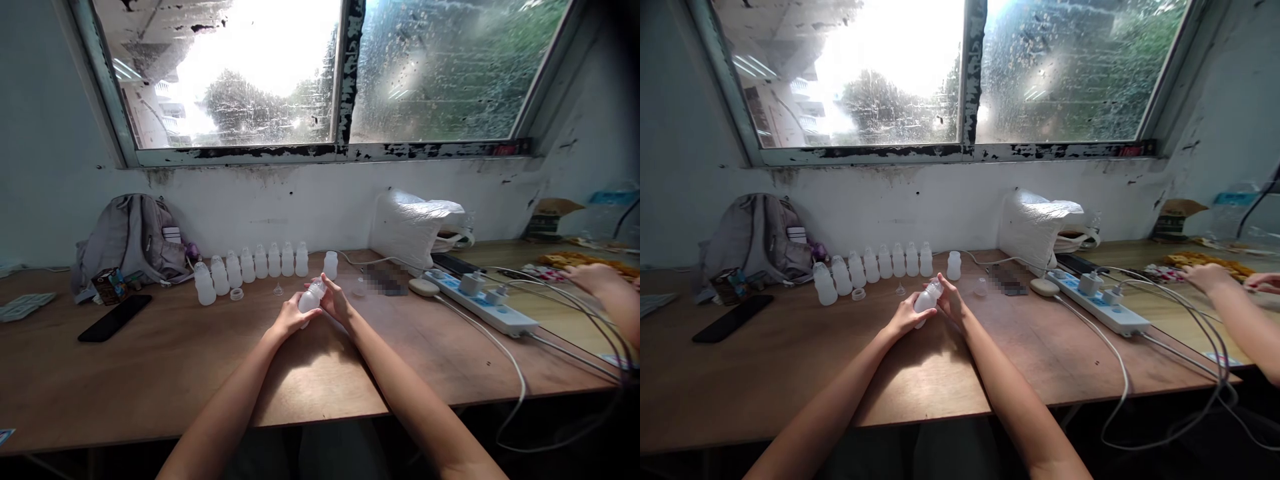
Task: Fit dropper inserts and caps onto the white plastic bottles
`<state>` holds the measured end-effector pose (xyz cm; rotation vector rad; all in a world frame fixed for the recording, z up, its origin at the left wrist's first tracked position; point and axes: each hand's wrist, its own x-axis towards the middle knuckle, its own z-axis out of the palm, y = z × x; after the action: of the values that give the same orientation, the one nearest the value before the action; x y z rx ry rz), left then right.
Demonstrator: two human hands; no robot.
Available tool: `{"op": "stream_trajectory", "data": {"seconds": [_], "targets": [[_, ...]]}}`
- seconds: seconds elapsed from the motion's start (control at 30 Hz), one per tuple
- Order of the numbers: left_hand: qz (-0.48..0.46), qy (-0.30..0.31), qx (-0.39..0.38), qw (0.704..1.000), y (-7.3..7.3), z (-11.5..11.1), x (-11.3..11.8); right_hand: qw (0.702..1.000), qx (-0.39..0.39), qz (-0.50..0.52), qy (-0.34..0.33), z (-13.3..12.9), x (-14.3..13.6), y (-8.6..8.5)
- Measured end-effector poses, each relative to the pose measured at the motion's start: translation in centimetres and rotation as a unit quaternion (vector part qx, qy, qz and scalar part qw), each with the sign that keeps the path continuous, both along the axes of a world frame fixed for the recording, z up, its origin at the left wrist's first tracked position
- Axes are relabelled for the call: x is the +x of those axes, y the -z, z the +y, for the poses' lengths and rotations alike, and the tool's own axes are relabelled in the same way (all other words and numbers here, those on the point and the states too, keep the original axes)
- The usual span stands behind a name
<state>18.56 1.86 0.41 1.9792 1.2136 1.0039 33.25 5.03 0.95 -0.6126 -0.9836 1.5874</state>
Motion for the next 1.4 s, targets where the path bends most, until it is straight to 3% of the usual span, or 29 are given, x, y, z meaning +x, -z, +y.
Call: {"op": "stream_trajectory", "data": {"seconds": [0.4,0.6,0.93,1.2,1.4], "targets": [[-0.03,0.021,-0.004,0.999,0.3,-0.1,0.3,0.998,0.019,0.064,-0.004,-0.9,-0.5,-0.4],[-0.08,0.007,-0.005,0.997,0.7,0.1,0.9,0.996,0.039,0.059,0.061,-0.6,-1.7,0.2],[-0.165,0.058,-0.022,0.984,0.8,0.2,0.6,0.992,0.061,0.012,0.107,-0.8,-2.9,0.1],[-0.1,0.011,-0.014,0.995,0.8,0.2,1.0,0.988,0.039,-0.046,0.145,-0.5,-2.4,0.9],[-0.064,-0.031,0.009,0.997,1.0,0.0,1.0,0.993,0.019,-0.069,0.096,0.1,-2.3,1.5]]}}
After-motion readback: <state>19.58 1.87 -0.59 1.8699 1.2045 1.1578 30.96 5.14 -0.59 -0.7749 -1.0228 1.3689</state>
